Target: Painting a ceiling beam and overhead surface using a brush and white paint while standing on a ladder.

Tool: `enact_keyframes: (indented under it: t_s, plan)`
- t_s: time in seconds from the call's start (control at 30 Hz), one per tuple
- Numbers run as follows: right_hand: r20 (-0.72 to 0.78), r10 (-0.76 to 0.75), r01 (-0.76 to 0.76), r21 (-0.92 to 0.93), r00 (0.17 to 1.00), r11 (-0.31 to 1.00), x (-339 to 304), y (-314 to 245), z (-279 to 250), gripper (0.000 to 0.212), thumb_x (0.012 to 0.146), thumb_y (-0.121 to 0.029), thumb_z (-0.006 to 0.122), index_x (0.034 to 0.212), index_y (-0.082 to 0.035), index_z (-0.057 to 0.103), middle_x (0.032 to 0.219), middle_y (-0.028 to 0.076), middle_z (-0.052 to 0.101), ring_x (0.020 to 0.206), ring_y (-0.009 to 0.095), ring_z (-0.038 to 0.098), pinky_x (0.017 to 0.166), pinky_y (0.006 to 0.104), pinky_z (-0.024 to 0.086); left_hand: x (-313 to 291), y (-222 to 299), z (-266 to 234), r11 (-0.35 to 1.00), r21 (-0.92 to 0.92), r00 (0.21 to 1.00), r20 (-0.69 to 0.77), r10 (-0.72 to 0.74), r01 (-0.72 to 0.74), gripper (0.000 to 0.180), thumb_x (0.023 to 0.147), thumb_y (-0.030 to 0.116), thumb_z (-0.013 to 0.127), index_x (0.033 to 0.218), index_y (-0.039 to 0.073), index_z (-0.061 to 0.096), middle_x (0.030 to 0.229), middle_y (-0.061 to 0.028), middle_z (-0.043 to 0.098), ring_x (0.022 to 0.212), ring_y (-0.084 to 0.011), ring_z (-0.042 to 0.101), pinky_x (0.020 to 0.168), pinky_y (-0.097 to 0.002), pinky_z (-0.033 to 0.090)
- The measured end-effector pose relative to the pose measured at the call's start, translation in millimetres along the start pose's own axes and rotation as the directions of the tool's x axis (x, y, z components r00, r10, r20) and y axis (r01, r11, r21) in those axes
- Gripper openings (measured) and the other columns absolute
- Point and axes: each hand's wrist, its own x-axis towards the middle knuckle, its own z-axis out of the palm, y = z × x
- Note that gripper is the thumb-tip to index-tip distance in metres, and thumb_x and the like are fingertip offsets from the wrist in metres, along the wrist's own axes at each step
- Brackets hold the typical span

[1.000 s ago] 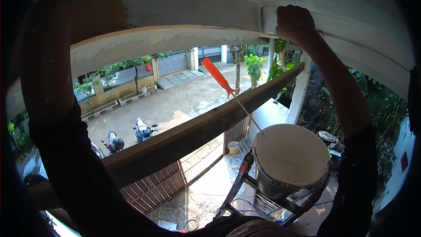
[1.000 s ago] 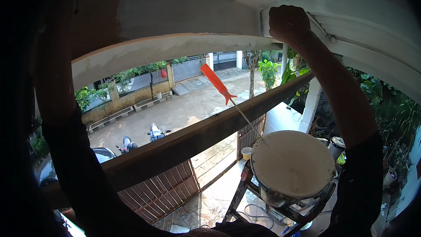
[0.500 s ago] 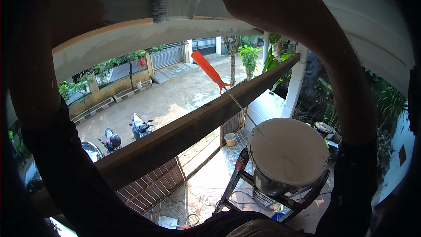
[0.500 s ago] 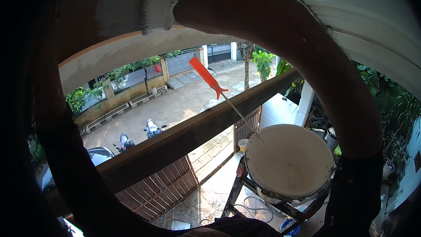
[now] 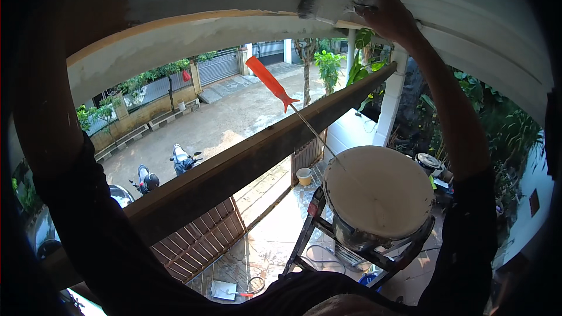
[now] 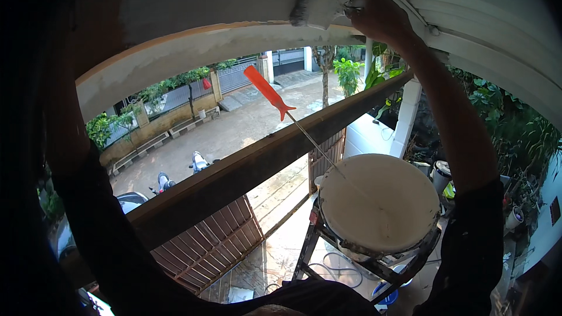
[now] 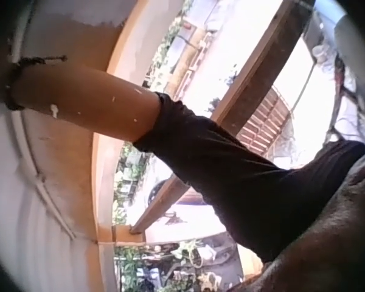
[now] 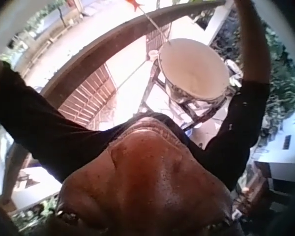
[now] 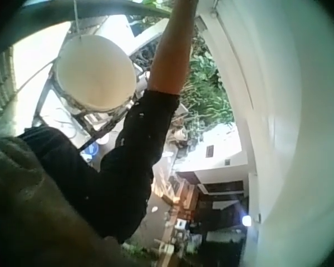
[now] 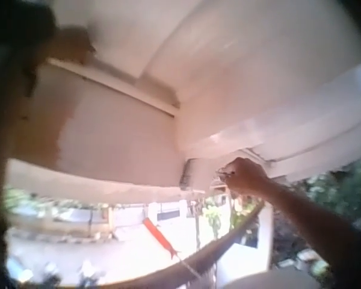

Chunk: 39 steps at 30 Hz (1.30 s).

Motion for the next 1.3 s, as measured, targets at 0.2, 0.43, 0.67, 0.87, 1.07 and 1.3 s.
enact_keyframes:
  t_s: [0.2,0.43,0.67,0.87,1.07,1.3]
  plan:
    - [0.001,0.175,-0.173,-0.151,0.985,0.973,-27,45,-9,0.030,0.091,-0.032,0.062,0.103,-0.007,0.074,0.095,0.018,0.074,0.088,0.033,0.073,0.085,0.0468,0.057,-11,40,4,0.997,0.030,0.995,-0.072,-0.066,0.069,0.028,0.102,0.014,0.056,0.128,0.009,0.064,0.126,-0.0146,0.068,0.114,-0.0287,0.067,0.096,-0.0388,0.057]
    - [-0.038,0.060,-0.071,-0.433,0.997,0.899,-3,-26,-15,0.019,0.085,-0.020,0.064,0.087,-0.001,0.069,0.084,0.020,0.072,0.081,0.035,0.073,0.076,0.0451,0.060,-19,86,-13,0.986,0.102,0.985,-0.124,-0.120,0.133,0.031,0.103,0.012,0.056,0.133,0.009,0.063,0.129,-0.0146,0.067,0.116,-0.0279,0.067,0.098,-0.0380,0.056]
    - [0.010,-0.199,0.180,-0.480,0.980,0.859,12,-94,-60,0.014,0.080,-0.014,0.069,0.089,-0.003,0.071,0.081,0.017,0.073,0.077,0.032,0.074,0.068,0.0433,0.061,-50,264,20,0.556,-0.627,0.675,-0.065,-0.735,0.546,0.014,0.094,0.008,0.067,0.105,0.003,0.073,0.097,-0.0144,0.073,0.082,-0.0254,0.071,0.071,-0.0361,0.055]
    - [-0.226,-0.219,0.093,-0.461,0.949,0.882,10,-157,-110,0.012,0.084,-0.012,0.068,0.089,-0.002,0.074,0.086,0.018,0.073,0.082,0.036,0.072,0.075,0.0455,0.057,-102,315,13,0.215,-0.665,0.519,0.300,-0.800,0.715,0.016,0.088,0.006,0.069,0.103,0.001,0.074,0.095,-0.0141,0.070,0.088,-0.0274,0.068,0.074,-0.0354,0.052]
    - [-0.204,-0.188,0.035,-0.584,0.961,0.811,22,-146,-119,0.013,0.080,-0.014,0.070,0.087,-0.003,0.073,0.085,0.018,0.073,0.083,0.036,0.071,0.076,0.0458,0.057,-118,334,26,0.118,-0.653,0.504,0.443,-0.742,0.748,0.015,0.088,0.008,0.072,0.102,0.004,0.074,0.093,-0.0137,0.070,0.087,-0.0283,0.068,0.074,-0.0368,0.051]
    - [-0.043,-0.201,0.145,-0.552,0.979,0.821,30,-130,-72,0.023,0.083,-0.011,0.067,0.103,-0.003,0.073,0.086,0.017,0.074,0.084,0.031,0.074,0.079,0.0436,0.060,-120,352,36,0.098,-0.702,0.598,0.514,-0.615,0.705,0.019,0.085,0.009,0.078,0.103,0.004,0.074,0.096,-0.0124,0.073,0.089,-0.0269,0.072,0.077,-0.0359,0.055]
